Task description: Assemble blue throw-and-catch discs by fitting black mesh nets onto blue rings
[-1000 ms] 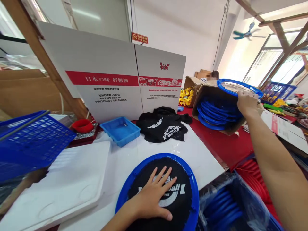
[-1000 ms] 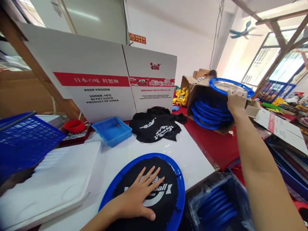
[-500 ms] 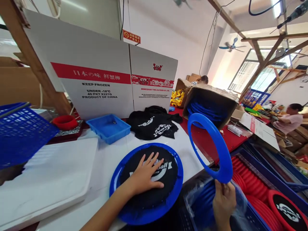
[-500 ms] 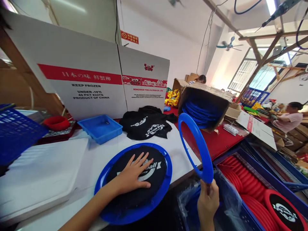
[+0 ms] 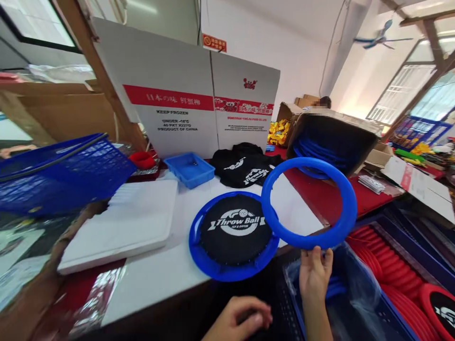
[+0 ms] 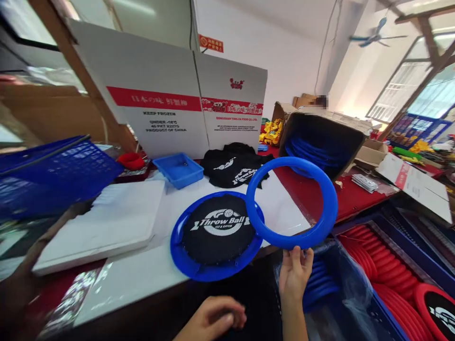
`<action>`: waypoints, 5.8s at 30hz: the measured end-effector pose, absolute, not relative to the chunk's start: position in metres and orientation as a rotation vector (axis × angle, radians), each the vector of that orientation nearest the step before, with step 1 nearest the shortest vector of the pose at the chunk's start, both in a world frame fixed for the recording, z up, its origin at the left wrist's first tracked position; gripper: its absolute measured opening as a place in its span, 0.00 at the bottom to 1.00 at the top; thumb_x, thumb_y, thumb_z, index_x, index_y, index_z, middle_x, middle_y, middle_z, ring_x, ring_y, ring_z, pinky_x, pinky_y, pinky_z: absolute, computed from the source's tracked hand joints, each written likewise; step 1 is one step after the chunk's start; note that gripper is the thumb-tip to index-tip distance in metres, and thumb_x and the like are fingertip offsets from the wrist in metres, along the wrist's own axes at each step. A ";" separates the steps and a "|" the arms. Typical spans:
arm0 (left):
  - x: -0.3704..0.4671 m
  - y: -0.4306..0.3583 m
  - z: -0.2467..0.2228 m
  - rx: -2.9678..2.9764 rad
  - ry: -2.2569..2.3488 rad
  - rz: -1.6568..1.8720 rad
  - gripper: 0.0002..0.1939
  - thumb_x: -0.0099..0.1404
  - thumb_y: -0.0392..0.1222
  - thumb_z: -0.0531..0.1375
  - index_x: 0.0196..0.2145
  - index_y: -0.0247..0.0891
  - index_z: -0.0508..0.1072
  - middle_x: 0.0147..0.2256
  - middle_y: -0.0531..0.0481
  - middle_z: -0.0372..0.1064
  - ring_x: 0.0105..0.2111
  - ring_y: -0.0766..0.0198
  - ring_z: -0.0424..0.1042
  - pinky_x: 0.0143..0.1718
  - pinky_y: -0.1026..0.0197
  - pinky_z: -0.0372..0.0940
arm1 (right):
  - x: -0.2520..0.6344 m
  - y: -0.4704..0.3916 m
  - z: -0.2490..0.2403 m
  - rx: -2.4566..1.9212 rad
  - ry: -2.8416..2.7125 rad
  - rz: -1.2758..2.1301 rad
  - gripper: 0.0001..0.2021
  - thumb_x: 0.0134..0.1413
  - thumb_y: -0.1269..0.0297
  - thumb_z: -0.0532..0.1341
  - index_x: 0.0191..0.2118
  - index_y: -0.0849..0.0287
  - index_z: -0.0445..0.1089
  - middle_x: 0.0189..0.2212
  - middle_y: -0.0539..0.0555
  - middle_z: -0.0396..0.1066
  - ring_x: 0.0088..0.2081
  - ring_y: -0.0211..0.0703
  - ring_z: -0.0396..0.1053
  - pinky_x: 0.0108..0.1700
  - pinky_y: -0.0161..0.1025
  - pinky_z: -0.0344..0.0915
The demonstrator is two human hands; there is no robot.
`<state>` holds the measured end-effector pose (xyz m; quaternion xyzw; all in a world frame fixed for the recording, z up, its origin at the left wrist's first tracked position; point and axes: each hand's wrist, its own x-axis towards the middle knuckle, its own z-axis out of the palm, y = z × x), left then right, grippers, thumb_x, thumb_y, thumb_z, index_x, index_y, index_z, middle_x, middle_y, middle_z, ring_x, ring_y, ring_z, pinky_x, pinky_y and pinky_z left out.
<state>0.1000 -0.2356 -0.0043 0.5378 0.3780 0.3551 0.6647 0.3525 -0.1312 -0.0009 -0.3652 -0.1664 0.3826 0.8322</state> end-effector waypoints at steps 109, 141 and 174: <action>0.151 -0.230 0.131 0.543 0.547 1.742 0.34 0.66 0.54 0.75 0.64 0.48 0.68 0.57 0.45 0.78 0.57 0.48 0.80 0.59 0.41 0.77 | 0.332 -0.164 0.225 -0.708 -2.587 0.557 0.23 0.74 0.66 0.62 0.69 0.41 0.72 0.62 0.54 0.75 0.58 0.52 0.75 0.58 0.47 0.73; 0.133 -0.234 0.033 0.358 0.780 1.519 0.39 0.48 0.62 0.82 0.50 0.38 0.78 0.43 0.42 0.83 0.41 0.50 0.84 0.40 0.52 0.82 | 0.335 -0.180 0.109 -0.550 -2.719 0.155 0.39 0.55 0.89 0.53 0.71 0.57 0.65 0.68 0.65 0.68 0.62 0.61 0.66 0.60 0.63 0.62; 0.148 -0.259 -0.037 0.025 1.140 1.465 0.32 0.54 0.38 0.79 0.56 0.44 0.80 0.46 0.50 0.83 0.47 0.55 0.82 0.49 0.54 0.76 | 0.330 -0.211 -0.046 -1.118 -0.601 1.465 0.25 0.64 0.49 0.70 0.63 0.48 0.74 0.57 0.58 0.81 0.54 0.57 0.81 0.59 0.55 0.77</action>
